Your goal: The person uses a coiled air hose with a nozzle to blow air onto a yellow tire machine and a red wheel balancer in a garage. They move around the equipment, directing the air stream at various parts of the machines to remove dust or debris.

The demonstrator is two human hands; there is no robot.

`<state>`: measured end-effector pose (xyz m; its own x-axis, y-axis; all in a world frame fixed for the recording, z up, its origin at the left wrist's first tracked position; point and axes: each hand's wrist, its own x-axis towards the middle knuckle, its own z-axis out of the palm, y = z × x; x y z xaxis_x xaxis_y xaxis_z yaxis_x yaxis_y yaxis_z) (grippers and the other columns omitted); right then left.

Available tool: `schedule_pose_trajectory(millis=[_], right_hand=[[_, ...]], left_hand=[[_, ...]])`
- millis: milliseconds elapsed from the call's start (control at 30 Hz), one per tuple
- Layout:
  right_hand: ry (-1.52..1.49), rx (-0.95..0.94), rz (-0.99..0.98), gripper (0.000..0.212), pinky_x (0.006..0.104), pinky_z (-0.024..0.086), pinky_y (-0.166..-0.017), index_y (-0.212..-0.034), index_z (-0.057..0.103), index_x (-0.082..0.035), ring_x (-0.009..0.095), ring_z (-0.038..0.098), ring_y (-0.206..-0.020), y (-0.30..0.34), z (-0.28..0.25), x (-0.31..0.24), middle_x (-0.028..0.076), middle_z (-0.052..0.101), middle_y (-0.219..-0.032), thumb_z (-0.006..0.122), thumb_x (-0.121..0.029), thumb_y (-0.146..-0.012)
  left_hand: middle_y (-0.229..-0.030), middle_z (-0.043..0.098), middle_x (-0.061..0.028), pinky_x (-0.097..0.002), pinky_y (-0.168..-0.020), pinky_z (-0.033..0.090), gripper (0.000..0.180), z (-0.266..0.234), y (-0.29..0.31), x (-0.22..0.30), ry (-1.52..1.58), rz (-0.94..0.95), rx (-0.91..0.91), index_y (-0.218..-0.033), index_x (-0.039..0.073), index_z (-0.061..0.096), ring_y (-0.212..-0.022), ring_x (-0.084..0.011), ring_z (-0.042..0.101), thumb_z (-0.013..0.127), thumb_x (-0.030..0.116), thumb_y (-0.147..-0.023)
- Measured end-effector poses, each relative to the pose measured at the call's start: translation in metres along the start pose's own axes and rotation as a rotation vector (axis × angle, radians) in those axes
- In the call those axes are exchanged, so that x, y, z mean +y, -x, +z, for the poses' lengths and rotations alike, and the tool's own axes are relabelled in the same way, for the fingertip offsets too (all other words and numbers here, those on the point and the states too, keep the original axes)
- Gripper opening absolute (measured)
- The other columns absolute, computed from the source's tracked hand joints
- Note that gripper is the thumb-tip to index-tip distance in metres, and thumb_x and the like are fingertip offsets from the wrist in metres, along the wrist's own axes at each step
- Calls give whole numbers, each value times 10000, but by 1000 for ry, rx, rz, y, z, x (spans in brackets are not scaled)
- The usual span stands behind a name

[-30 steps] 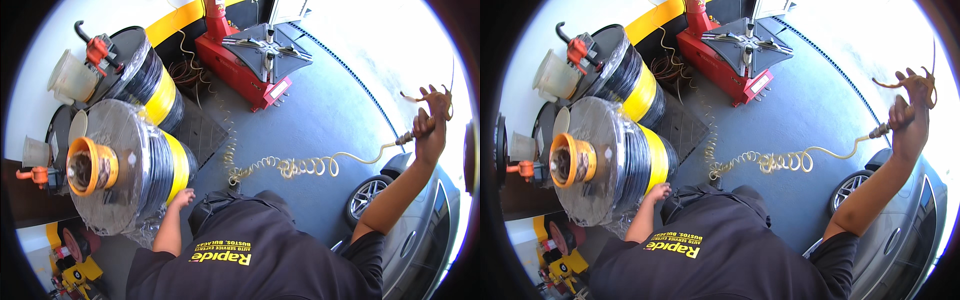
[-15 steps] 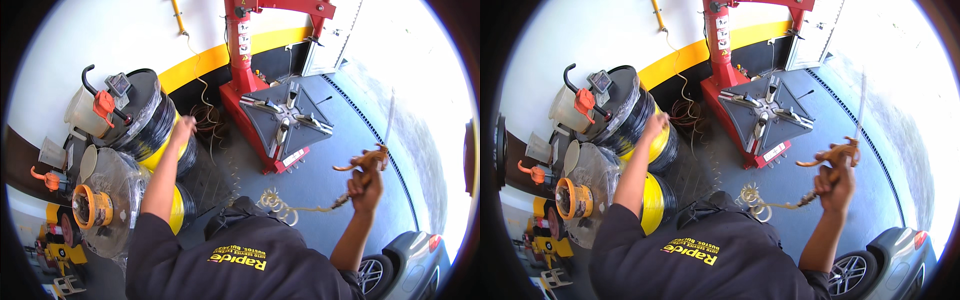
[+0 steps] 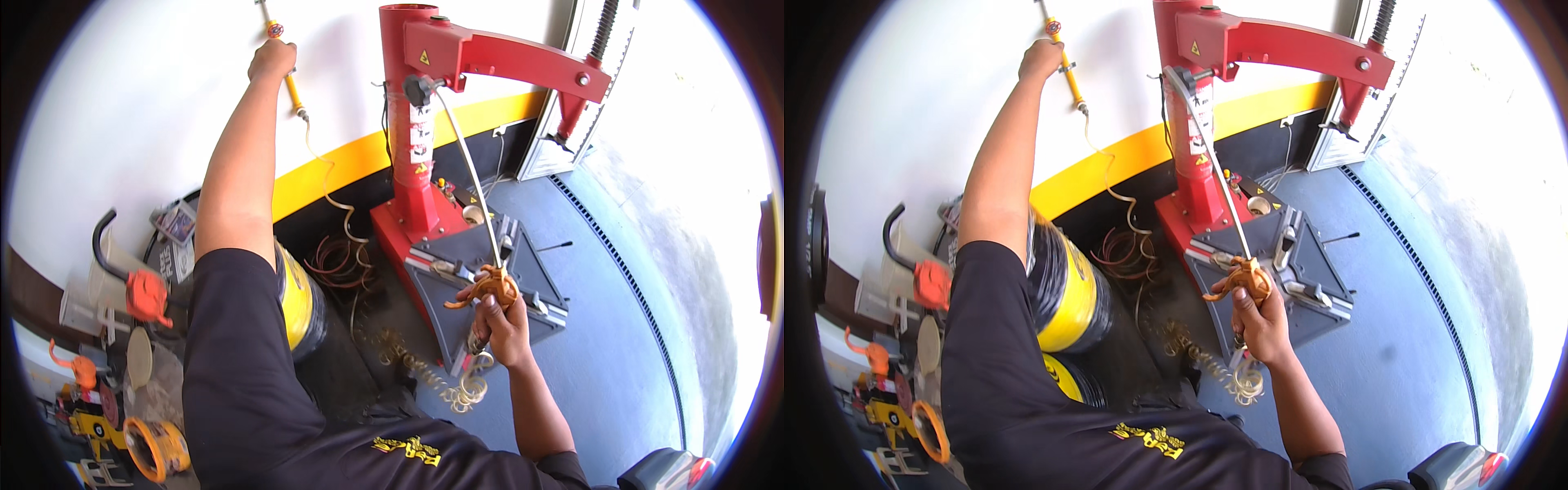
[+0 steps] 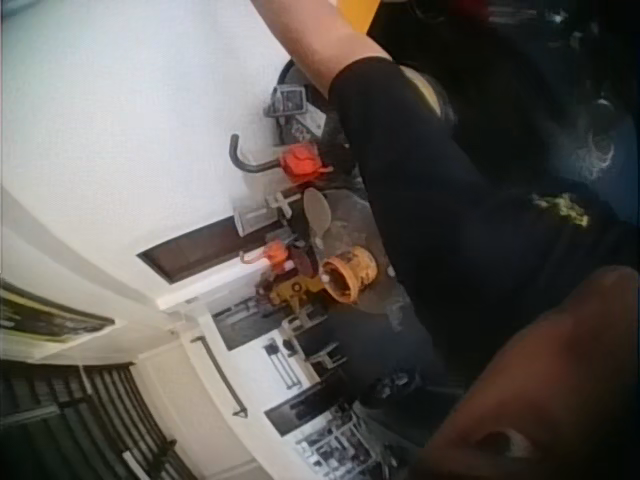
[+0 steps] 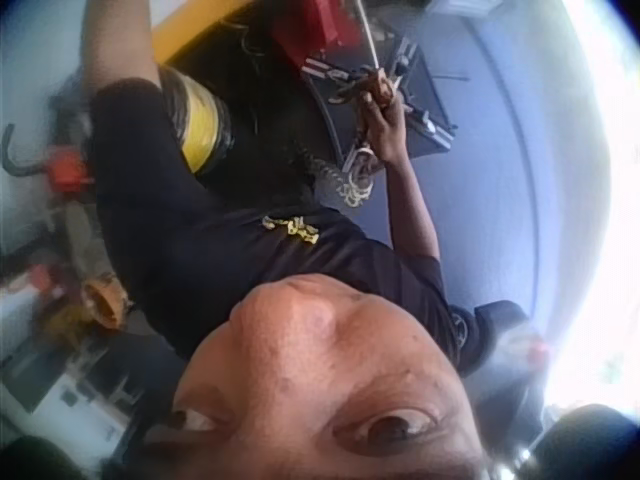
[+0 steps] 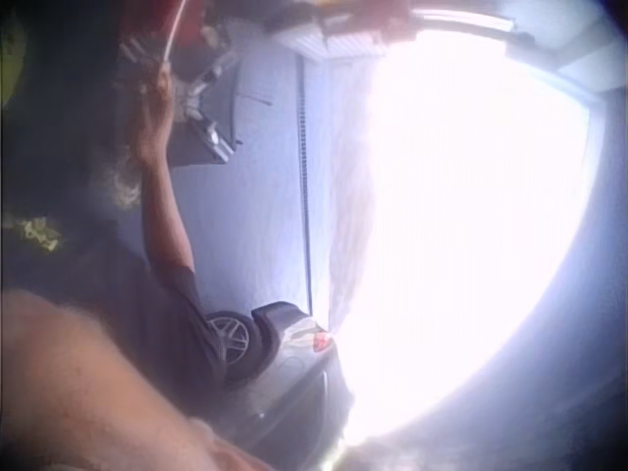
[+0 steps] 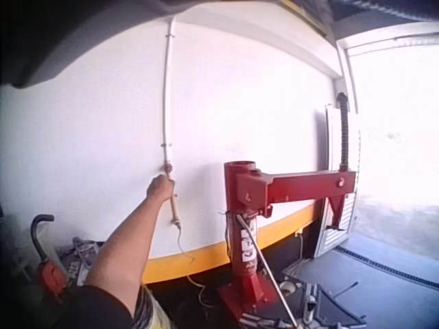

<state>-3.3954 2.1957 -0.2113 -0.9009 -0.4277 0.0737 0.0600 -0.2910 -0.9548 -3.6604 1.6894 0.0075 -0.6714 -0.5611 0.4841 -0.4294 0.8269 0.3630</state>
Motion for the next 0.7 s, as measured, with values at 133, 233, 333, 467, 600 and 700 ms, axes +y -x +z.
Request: schedule_pose_trajectory(millis=[133, 233, 333, 467, 600, 700], right_hand=[[26, -39, 79, 382, 189, 402, -519, -1364, 453, -30, 33, 438, -553, -83, 4, 19, 106, 674, -1102, 535, -239, -1054], [5, -19, 86, 426, 186, 399, -521, -1346, 457, -26, 32, 447, -560, -115, 0, 28, 93, 682, -1092, 576, -290, -1034], [21, 73, 30, 471, 183, 396, -526, -1289, 469, -21, 29, 460, -577, -142, -18, 23, 86, 688, -1083, 623, -362, -1003], [134, 161, -125, 463, 170, 392, -514, -1269, 470, -12, 17, 465, -569, -169, -38, -1, 96, 689, -1075, 621, -359, -1003], [53, 201, -172, 430, 160, 385, -505, -1285, 464, 6, 12, 470, -568, -190, -40, -9, 110, 691, -1072, 609, -289, -1008], [92, 320, -173, 445, 162, 388, -507, -1291, 474, 5, 12, 476, -573, -187, -54, -4, 111, 694, -1068, 622, -301, -1004]], left_hand=[[-1224, 694, -172, -456, -952, 538, 436, 44, -108, -14, -126, -21, 85, -1215, 34, 653, -1139, -318, 673, 497, 314, -920], [-1241, 687, -162, -454, -962, 534, 447, 71, -184, -39, -223, -47, 180, -1226, 69, 656, -1163, -307, 663, 465, 370, -958], [-1178, 691, -238, -479, -944, 538, 575, 87, -225, -55, -237, -198, 241, -1134, 69, 669, -1166, -365, 652, 461, 582, -980], [-1085, 719, -226, -434, -830, 584, 718, 105, -258, -58, -46, -172, -182, -1318, 13, 531, -924, -328, 740, 414, 638, -985], [-1052, 715, -248, -436, -783, 598, 576, 117, -297, -107, -432, -41, 336, -1237, 45, 543, -869, -335, 738, 457, 565, -1003], [-1164, 674, -188, -393, -847, 589, 273, 140, -219, -25, -603, 168, 153, -1111, 83, 551, -1051, -309, 685, 509, 340, -1029]])
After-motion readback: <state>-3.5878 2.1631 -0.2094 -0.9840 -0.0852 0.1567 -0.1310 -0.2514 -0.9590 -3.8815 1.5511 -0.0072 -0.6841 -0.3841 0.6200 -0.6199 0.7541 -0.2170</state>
